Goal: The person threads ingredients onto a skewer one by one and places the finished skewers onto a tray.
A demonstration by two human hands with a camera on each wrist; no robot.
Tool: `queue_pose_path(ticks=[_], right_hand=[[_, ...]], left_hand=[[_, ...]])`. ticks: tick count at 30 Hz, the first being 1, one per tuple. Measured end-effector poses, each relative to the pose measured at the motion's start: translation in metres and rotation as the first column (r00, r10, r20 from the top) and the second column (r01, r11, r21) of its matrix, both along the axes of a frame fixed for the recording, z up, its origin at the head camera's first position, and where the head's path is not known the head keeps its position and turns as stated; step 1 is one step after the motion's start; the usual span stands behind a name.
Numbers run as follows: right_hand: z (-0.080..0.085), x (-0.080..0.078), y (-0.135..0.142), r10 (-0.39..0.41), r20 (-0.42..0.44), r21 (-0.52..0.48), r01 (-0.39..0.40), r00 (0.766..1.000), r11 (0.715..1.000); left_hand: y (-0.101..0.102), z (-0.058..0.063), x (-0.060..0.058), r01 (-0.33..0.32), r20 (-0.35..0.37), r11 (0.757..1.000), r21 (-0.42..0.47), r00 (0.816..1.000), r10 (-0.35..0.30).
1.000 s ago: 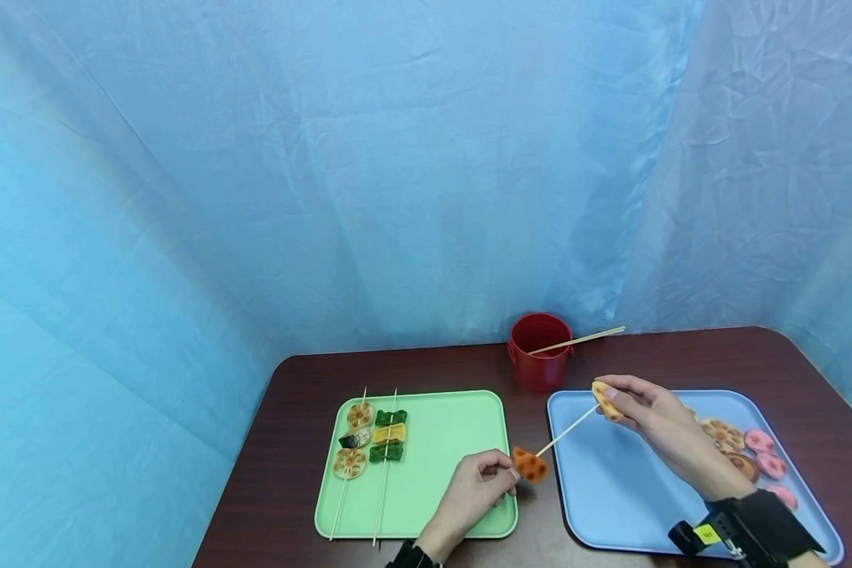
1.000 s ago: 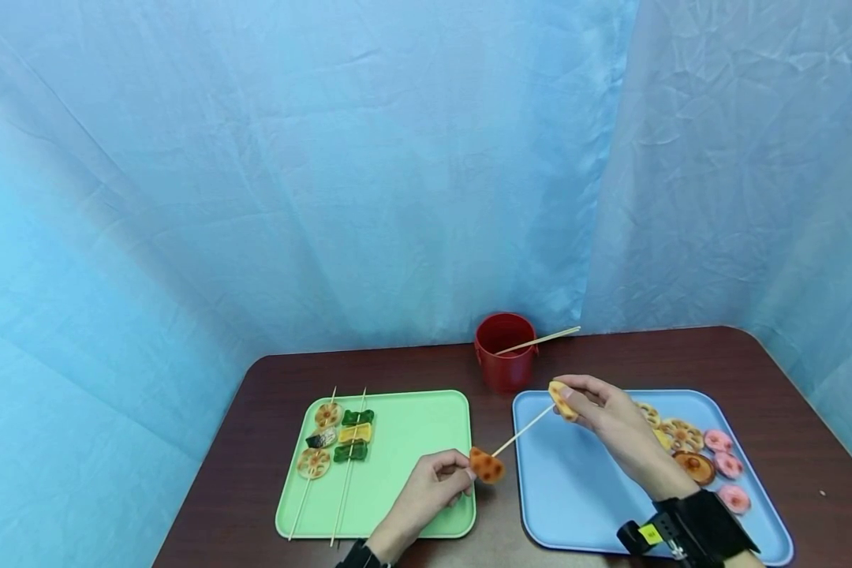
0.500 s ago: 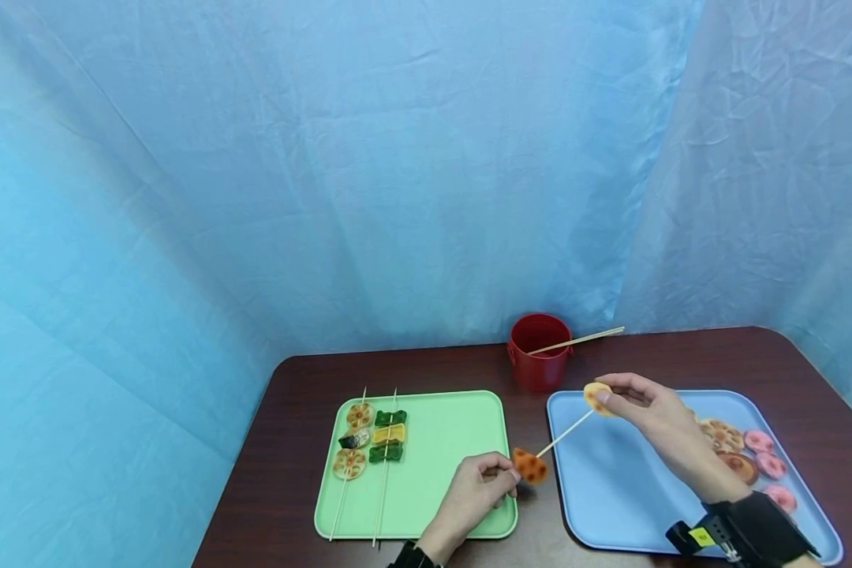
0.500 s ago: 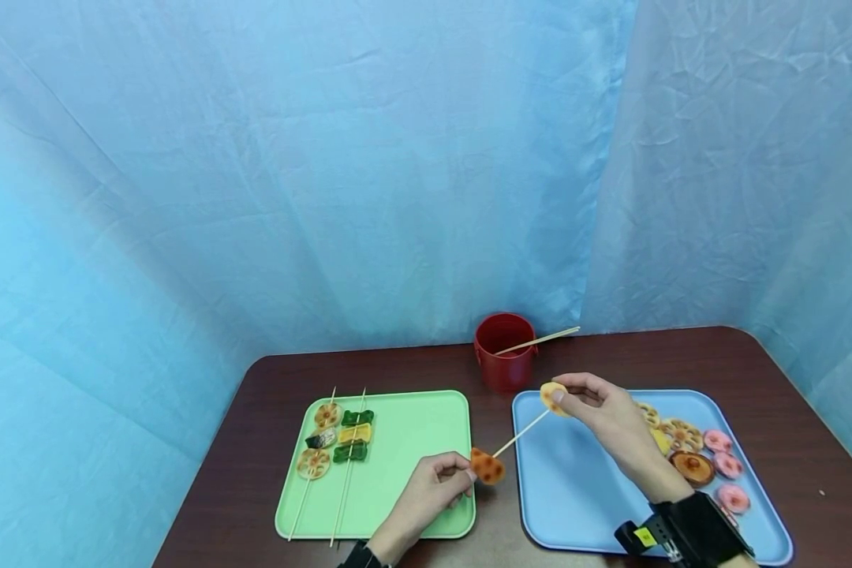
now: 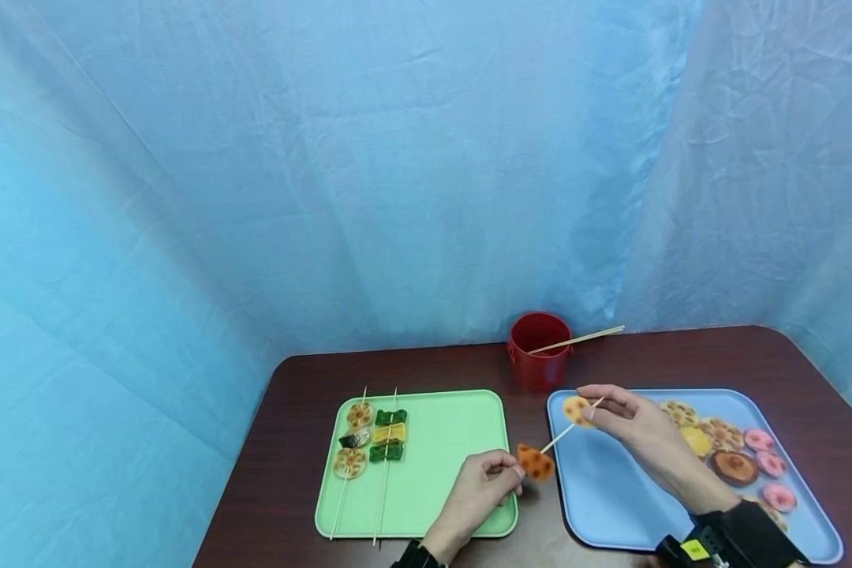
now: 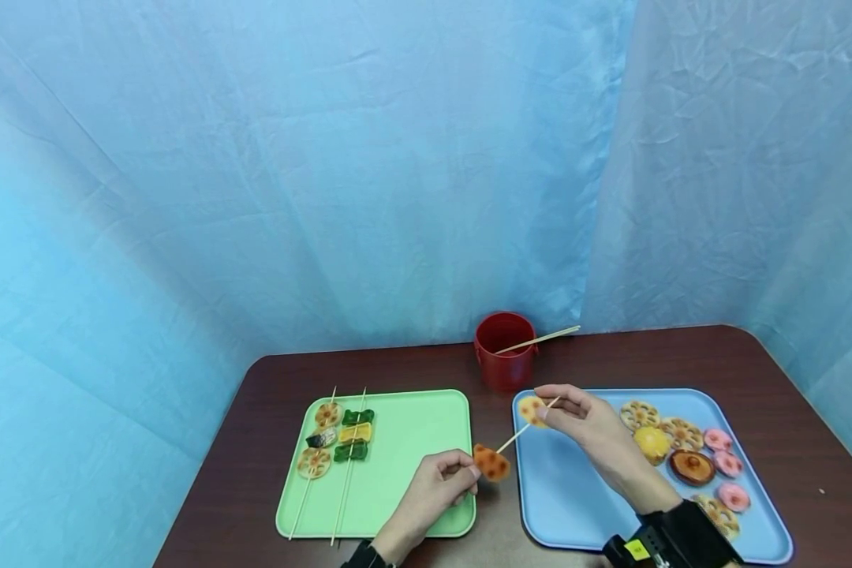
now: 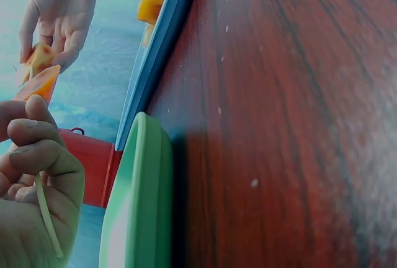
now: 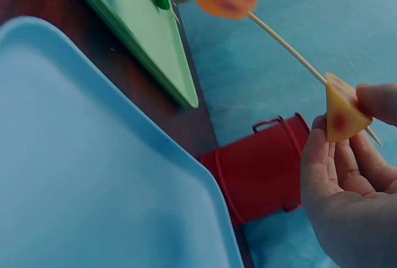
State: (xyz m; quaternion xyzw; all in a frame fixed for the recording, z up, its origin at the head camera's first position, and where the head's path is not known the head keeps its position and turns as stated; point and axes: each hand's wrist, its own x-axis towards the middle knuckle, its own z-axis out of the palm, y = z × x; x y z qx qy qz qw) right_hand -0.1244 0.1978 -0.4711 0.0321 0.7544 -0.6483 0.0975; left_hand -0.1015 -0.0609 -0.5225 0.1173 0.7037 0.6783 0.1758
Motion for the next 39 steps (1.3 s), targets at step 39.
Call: queue_pose_path(ticks=[39], right_hand=[[-0.014,0.015,-0.006,0.055,0.01,0.005,-0.055,0.998,0.998]], left_hand=[[0.003,-0.002,-0.003,-0.026,-0.046,0.999,-0.043,0.999,0.024]])
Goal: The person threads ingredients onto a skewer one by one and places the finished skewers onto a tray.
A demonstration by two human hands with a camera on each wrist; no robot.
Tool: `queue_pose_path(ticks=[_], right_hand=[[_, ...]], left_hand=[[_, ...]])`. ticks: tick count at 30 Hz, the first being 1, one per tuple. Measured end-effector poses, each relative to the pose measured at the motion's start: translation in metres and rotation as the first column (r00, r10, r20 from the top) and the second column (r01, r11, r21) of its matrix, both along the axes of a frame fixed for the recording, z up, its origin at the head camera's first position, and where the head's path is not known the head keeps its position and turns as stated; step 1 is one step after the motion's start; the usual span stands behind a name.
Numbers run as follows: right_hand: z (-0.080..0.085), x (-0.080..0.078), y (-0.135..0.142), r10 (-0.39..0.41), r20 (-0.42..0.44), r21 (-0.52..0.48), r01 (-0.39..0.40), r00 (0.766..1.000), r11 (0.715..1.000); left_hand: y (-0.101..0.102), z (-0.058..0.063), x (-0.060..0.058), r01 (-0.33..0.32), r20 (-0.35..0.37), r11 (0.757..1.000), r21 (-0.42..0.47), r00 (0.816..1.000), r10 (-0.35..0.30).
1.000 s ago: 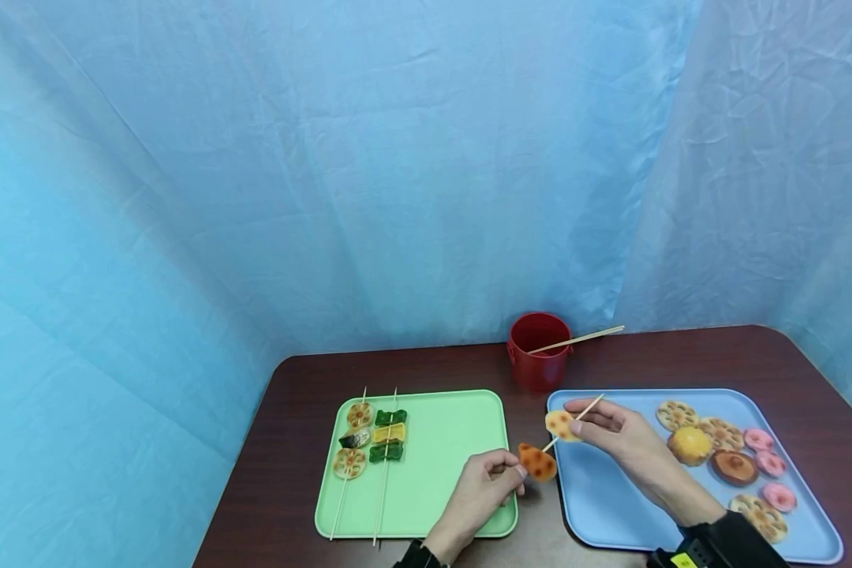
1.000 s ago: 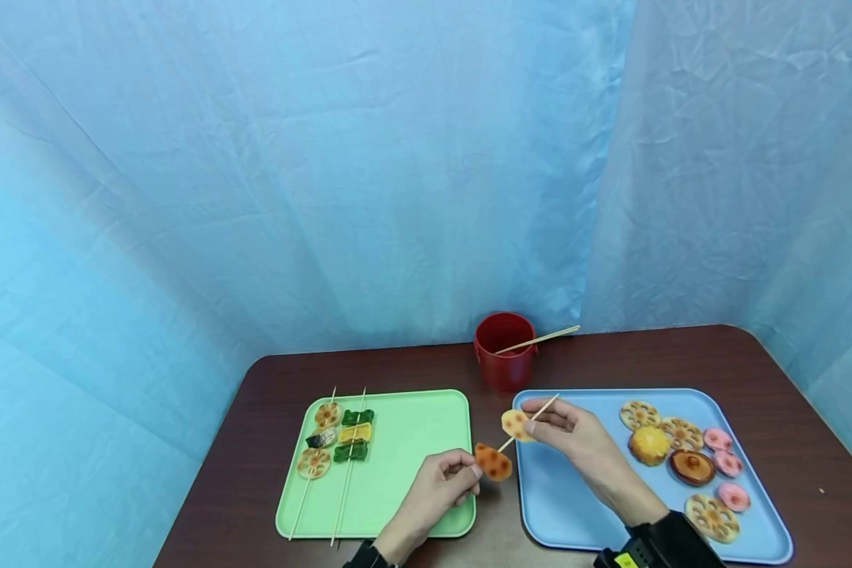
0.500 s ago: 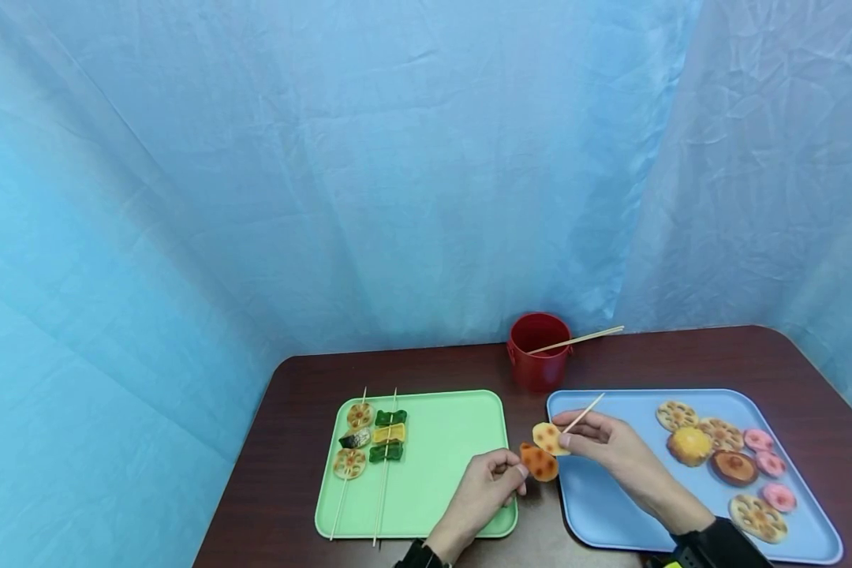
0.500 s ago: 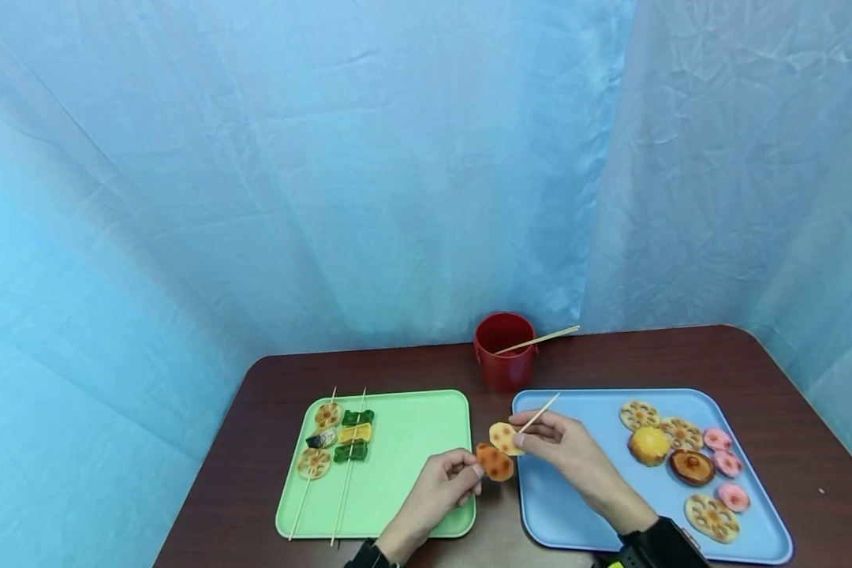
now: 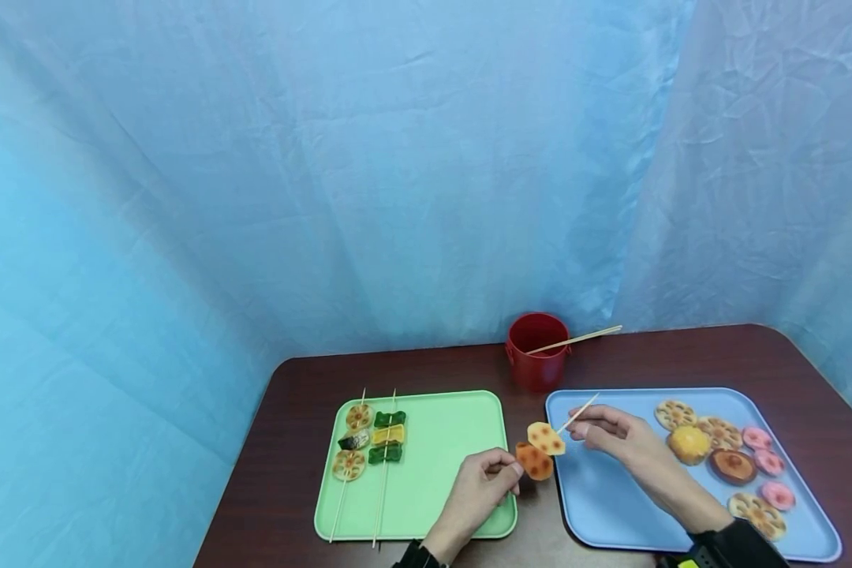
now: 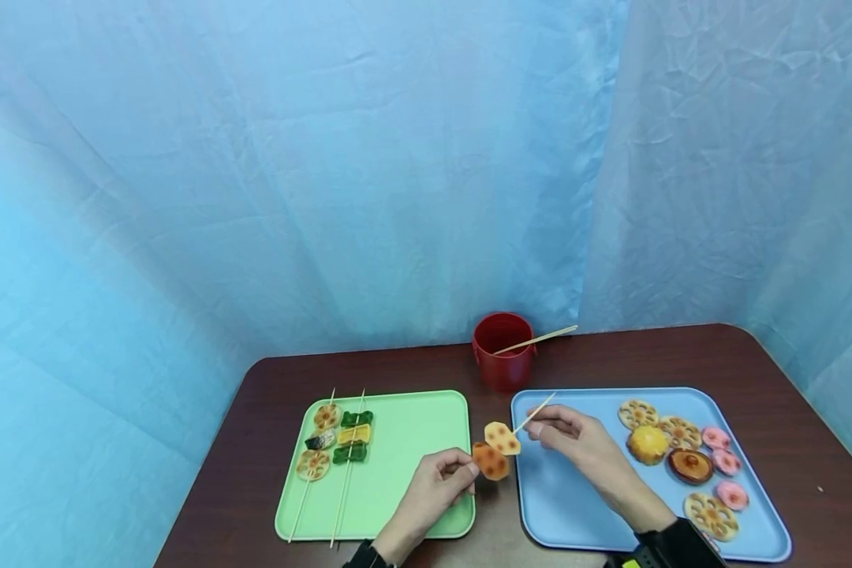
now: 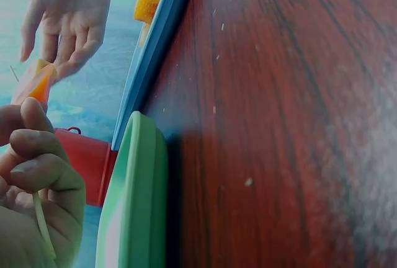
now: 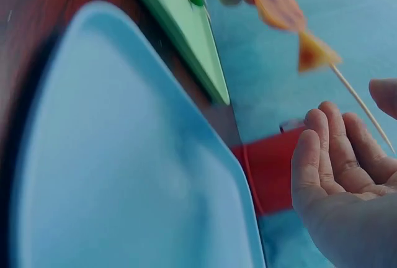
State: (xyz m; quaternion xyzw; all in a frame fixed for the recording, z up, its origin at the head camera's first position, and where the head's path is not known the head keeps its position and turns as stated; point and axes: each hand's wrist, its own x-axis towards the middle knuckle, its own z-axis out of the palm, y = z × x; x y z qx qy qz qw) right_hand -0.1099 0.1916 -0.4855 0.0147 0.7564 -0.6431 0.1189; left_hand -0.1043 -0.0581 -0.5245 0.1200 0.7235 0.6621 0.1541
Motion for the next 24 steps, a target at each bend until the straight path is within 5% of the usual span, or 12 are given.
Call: queue_pose_path(ticks=[4,8,14,20,24], right_hand=[[0.003,0.001,0.025,-0.009,-0.046,0.057,0.012,0.999,0.998],[0.009,0.003,0.047,-0.041,-0.072,0.216,0.056,0.997,0.975],[0.011,0.008,0.076,-0.074,-0.099,0.407,0.108,0.992,0.907],[0.003,0.011,0.099,-0.039,-0.186,0.592,0.144,0.982,0.793],[-0.001,0.015,0.11,-0.009,-0.19,0.654,0.134,0.982,0.745]], left_hand=[[-0.003,0.0,0.0,-0.037,0.031,0.999,-0.003,0.999,0.037],[-0.005,0.001,0.0,-0.063,0.052,0.998,-0.005,0.997,0.063],[-0.008,0.003,-0.001,-0.099,0.041,0.995,-0.024,0.994,0.1],[-0.012,0.002,-0.004,-0.118,0.037,0.992,-0.033,0.992,0.119],[-0.014,0.001,-0.005,-0.124,0.036,0.992,-0.038,0.992,0.125]])
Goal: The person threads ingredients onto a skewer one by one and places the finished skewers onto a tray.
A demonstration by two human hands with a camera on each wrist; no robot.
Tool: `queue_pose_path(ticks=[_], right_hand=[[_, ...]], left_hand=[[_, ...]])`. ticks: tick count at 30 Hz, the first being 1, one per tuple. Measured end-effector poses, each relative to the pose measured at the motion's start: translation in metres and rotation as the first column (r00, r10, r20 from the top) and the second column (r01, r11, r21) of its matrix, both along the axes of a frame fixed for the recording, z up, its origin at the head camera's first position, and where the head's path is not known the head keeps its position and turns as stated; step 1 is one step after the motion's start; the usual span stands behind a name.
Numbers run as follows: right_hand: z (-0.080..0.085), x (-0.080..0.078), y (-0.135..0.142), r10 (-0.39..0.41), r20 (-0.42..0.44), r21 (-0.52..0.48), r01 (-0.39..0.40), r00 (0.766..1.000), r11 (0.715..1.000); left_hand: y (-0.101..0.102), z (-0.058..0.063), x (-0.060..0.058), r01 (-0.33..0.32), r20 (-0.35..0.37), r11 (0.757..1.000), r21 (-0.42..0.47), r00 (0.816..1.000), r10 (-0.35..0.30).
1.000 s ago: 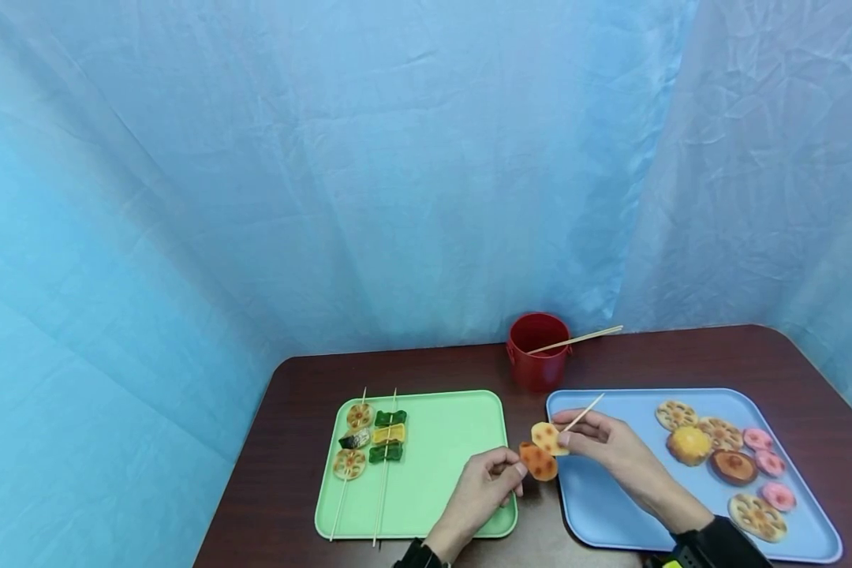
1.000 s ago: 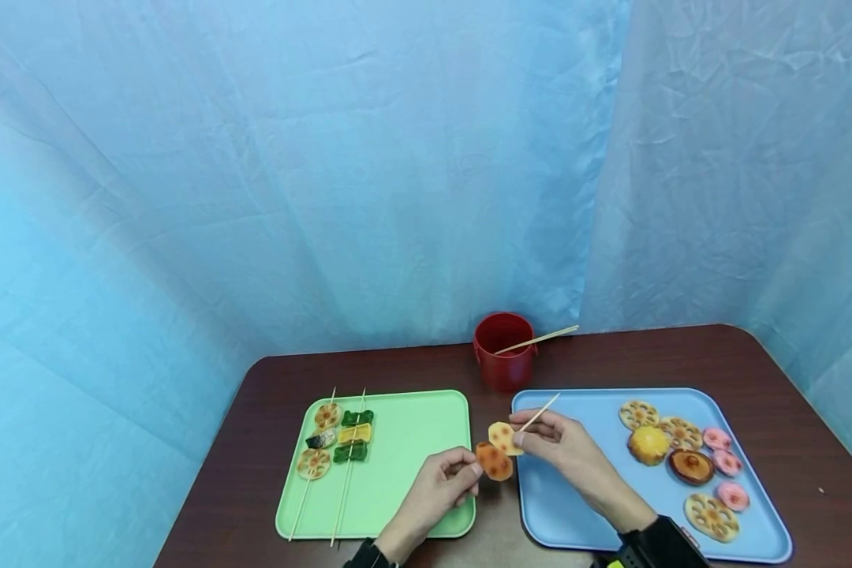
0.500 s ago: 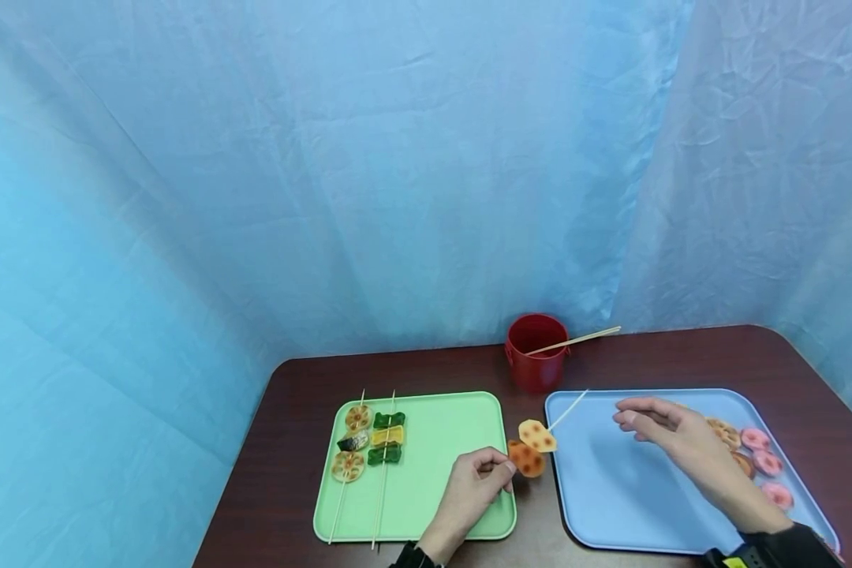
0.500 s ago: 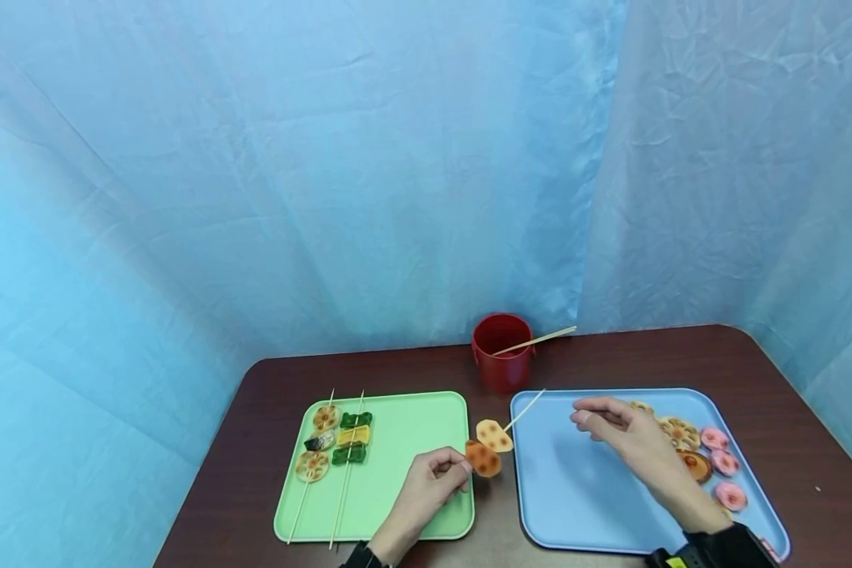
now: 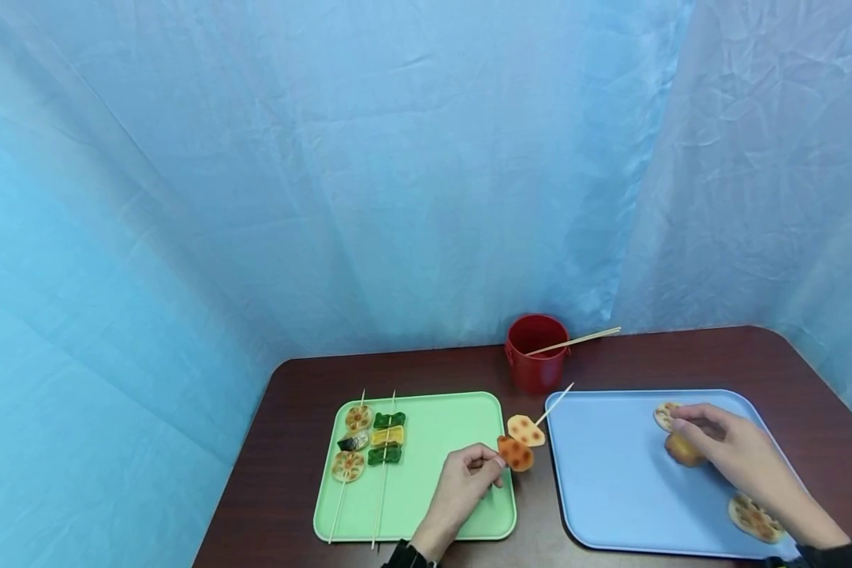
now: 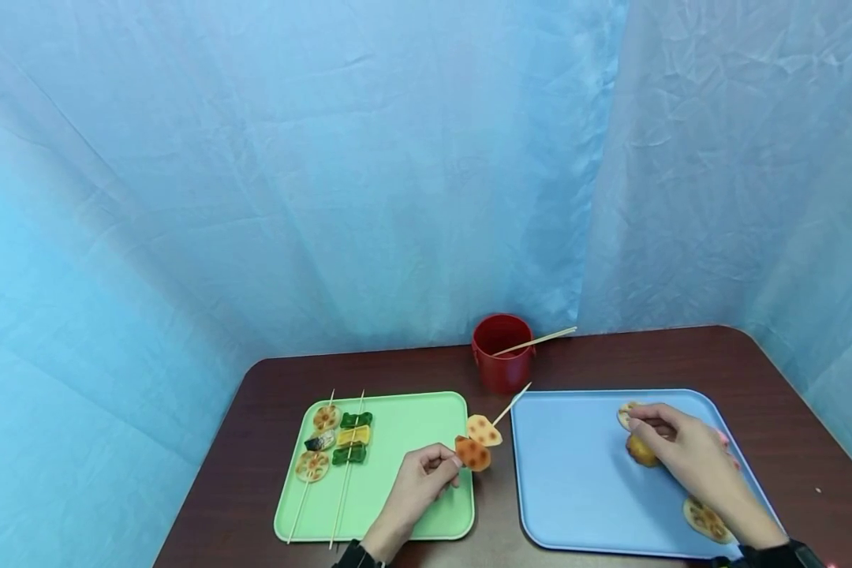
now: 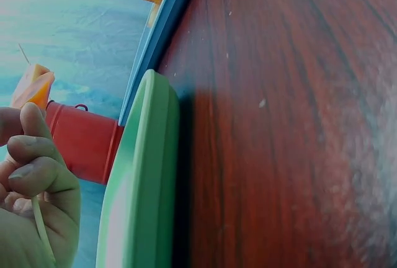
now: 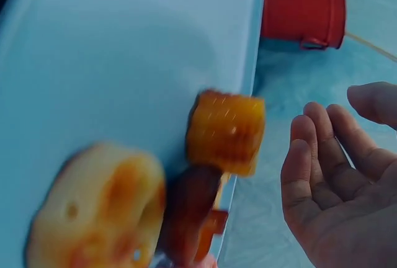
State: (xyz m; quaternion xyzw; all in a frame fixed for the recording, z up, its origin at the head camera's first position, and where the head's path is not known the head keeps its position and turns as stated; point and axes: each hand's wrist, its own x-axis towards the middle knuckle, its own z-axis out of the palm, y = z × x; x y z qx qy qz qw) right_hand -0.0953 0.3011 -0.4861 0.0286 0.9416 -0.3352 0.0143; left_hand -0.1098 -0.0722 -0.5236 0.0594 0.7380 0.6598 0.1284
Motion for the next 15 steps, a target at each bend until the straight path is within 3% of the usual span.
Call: queue_pose_path(ticks=[10,15], right_hand=[[-0.011,-0.001,0.011,-0.016,-0.06,0.21,0.028,0.998,0.977],[-0.014,-0.004,0.013,-0.014,-0.027,0.266,0.021,1.0,0.964]], left_hand=[[-0.001,-0.001,0.0,-0.01,0.019,1.0,-0.003,1.0,0.01],[-0.002,0.0,0.0,-0.009,0.029,1.0,0.002,1.0,0.009]])
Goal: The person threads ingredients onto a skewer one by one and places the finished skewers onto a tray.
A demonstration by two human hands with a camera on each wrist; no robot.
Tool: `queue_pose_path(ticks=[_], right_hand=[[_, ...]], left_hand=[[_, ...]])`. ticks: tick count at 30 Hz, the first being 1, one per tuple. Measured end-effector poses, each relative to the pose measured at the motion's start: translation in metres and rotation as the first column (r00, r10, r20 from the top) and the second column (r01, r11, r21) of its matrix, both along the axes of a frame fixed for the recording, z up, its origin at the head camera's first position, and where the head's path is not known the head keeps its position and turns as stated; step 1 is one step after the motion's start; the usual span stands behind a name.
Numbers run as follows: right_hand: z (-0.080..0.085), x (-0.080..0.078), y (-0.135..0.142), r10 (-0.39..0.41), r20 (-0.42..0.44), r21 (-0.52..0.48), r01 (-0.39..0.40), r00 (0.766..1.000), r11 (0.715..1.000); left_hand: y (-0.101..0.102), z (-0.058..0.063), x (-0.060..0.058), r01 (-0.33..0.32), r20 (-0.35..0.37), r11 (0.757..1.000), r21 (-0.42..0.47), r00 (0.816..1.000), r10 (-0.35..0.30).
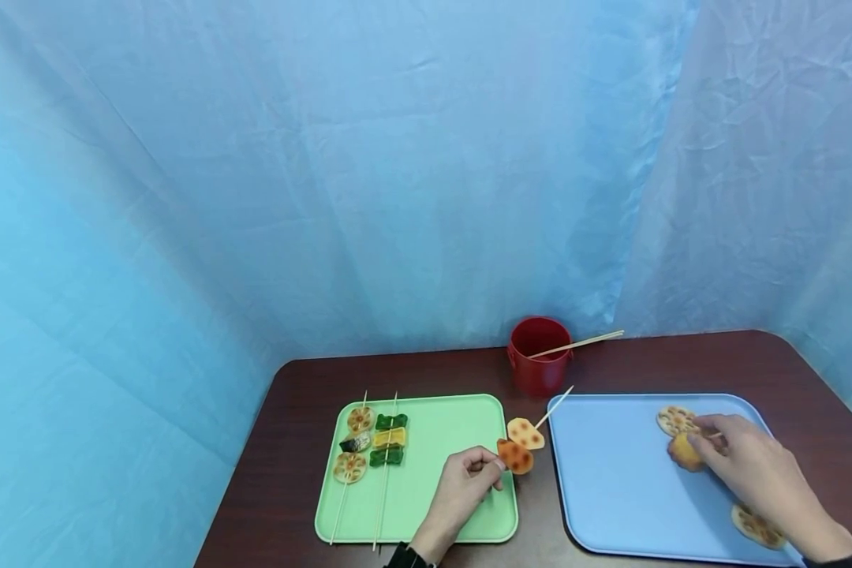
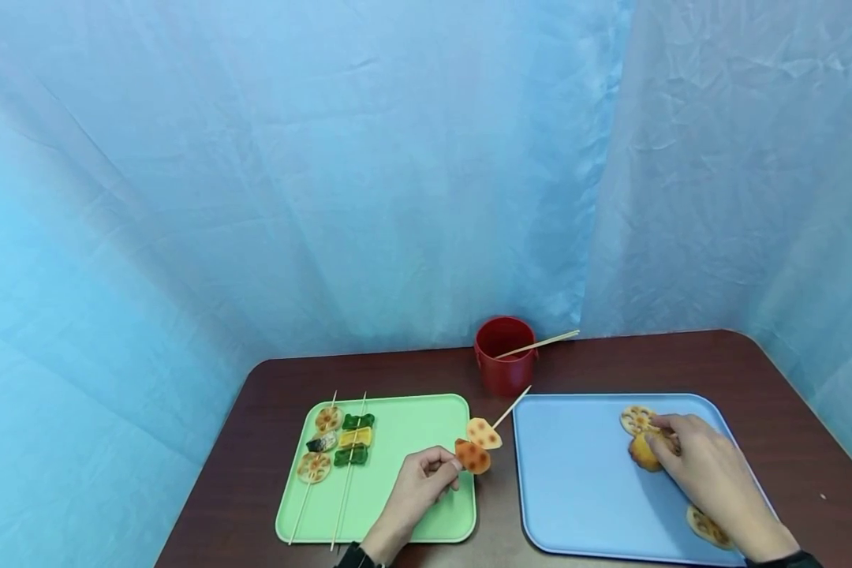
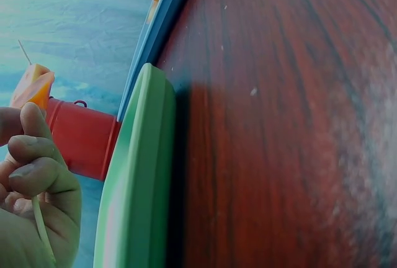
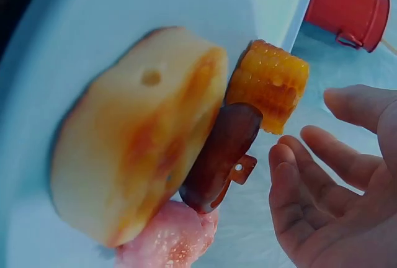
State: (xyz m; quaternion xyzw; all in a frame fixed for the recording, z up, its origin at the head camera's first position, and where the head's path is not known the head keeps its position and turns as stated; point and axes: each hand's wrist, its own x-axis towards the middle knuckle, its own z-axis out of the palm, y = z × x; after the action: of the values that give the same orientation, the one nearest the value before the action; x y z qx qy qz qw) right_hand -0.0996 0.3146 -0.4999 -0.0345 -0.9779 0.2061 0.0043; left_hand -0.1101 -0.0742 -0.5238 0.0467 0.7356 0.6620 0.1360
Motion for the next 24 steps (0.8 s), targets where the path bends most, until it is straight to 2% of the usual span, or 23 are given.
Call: queue_pose_path(ticks=[7,13,20,24], right_hand=[[-0.003,0.0,0.0,0.007,0.057,0.034,-0.009,0.998,0.999],[-0.006,0.003,-0.001,0.033,0.032,0.064,-0.035,0.999,0.997],[-0.002,0.005,-0.007,-0.009,0.075,0.02,0.007,0.997,1.0],[-0.003,0.008,-0.011,-0.012,0.054,0.012,0.012,0.998,1.0]], left_hand=[[0.0,-0.002,0.001,0.01,-0.005,1.0,0.002,1.0,-0.01],[0.001,-0.002,-0.001,0.015,-0.014,1.0,0.003,1.0,-0.015],[0.001,-0.001,-0.001,0.008,-0.012,1.0,-0.002,1.0,-0.008],[0.0,-0.001,0.0,0.006,-0.004,1.0,-0.001,1.0,-0.006]])
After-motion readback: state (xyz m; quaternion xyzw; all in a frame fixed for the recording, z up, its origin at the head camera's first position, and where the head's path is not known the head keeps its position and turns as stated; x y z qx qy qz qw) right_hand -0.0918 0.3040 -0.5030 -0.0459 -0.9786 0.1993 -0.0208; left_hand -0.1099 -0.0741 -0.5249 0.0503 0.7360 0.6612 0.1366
